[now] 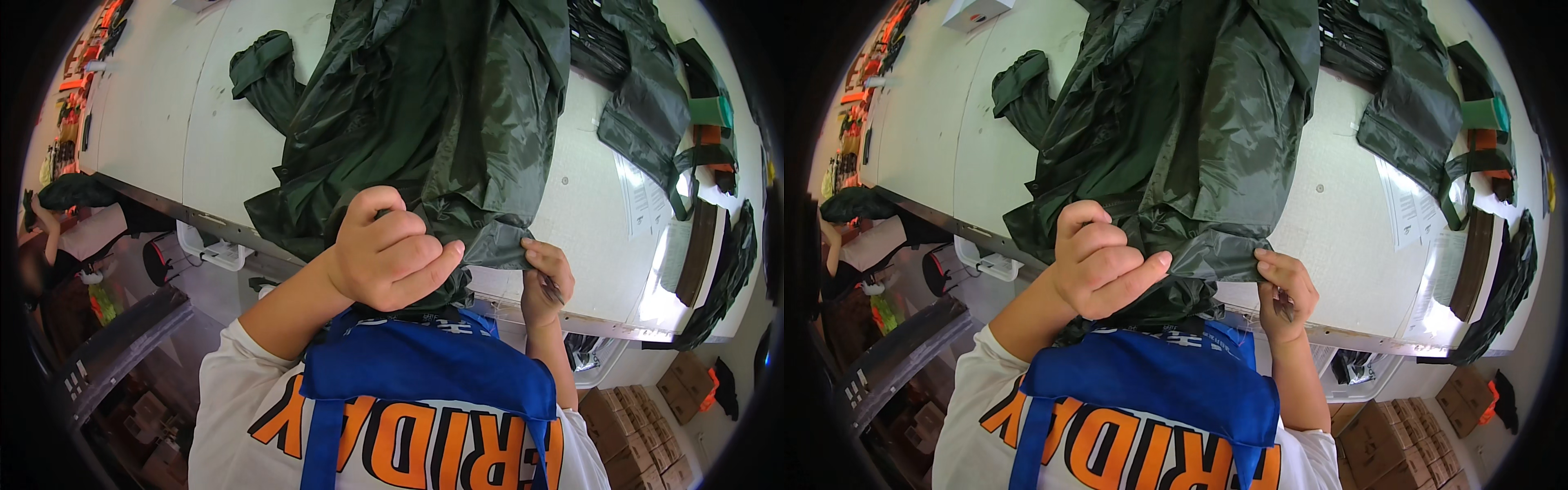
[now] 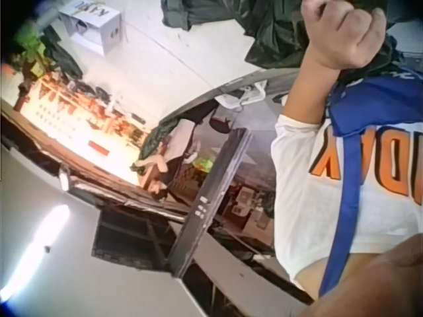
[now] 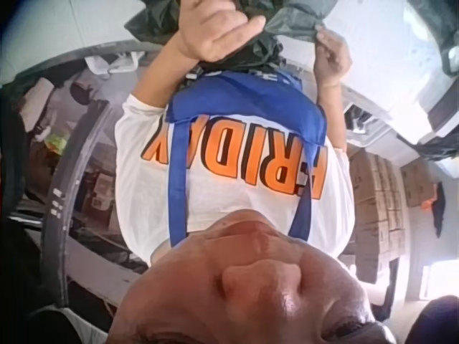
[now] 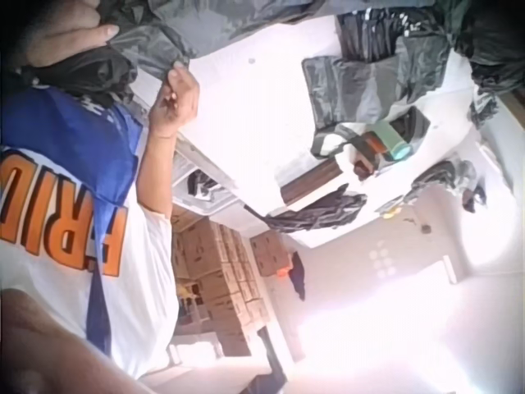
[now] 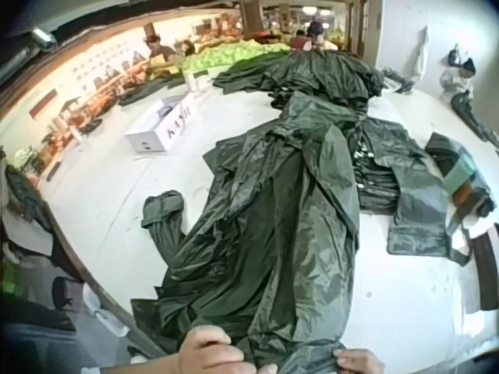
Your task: The person folds a green jacket on a table. They smooth the fabric, fold the sleeves and body, and then fold the jacket into a compact rectangle.
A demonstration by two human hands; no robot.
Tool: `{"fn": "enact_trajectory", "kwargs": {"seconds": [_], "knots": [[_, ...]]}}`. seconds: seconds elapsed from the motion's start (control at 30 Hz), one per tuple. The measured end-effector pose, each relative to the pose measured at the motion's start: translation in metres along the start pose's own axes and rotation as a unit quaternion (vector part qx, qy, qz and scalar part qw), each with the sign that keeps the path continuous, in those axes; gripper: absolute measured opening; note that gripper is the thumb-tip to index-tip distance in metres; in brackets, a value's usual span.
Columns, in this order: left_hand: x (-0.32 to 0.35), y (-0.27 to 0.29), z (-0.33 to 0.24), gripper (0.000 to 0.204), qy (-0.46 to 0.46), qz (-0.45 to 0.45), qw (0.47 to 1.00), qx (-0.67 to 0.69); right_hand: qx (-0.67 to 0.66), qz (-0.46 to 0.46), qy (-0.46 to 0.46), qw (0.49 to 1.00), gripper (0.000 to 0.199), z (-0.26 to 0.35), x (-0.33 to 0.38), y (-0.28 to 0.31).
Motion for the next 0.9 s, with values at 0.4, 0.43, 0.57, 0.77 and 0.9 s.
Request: {"fn": "enact_trajectory", "kwargs": {"seconds": [0.4, 0.43, 0.57, 0.77, 0.9], "knots": [[0.115, 0.066, 0.154, 0.069, 0.507, 0.049, 0.845, -0.161, -0.035, -0.232, -0.176, 0.956, 0.017, -0.114, -0.014, 0.109], [0.152, 0.074, 0.176, 0.08, 0.638, 0.014, 0.764, -0.092, -0.101, -0.246, -0.21, 0.941, 0.016, -0.139, -0.022, 0.127], [0.222, 0.057, 0.237, 0.102, 0.712, -0.049, 0.7, -0.037, -0.015, -0.323, -0.278, 0.905, 0.02, -0.159, -0.044, 0.205], [0.206, 0.028, 0.315, 0.038, 0.652, 0.101, 0.741, -0.128, -0.159, -0.253, -0.1, 0.949, 0.015, -0.004, -0.088, 0.131], [0.097, 0.07, 0.204, 0.024, 0.4, -0.17, 0.9, -0.04, -0.226, 0.006, -0.148, 0.963, 0.034, 0.049, -0.079, -0.007]]}}
Point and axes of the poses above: each hand's wrist, its own x-axis away from the middle knuckle, its own y-axis out of the back of the hand, z = x × y, the point moved 6 cm from there along -x, towards the middle knuckle, and after that the axes turned 1 degree about -x, right-handed, at the moved point
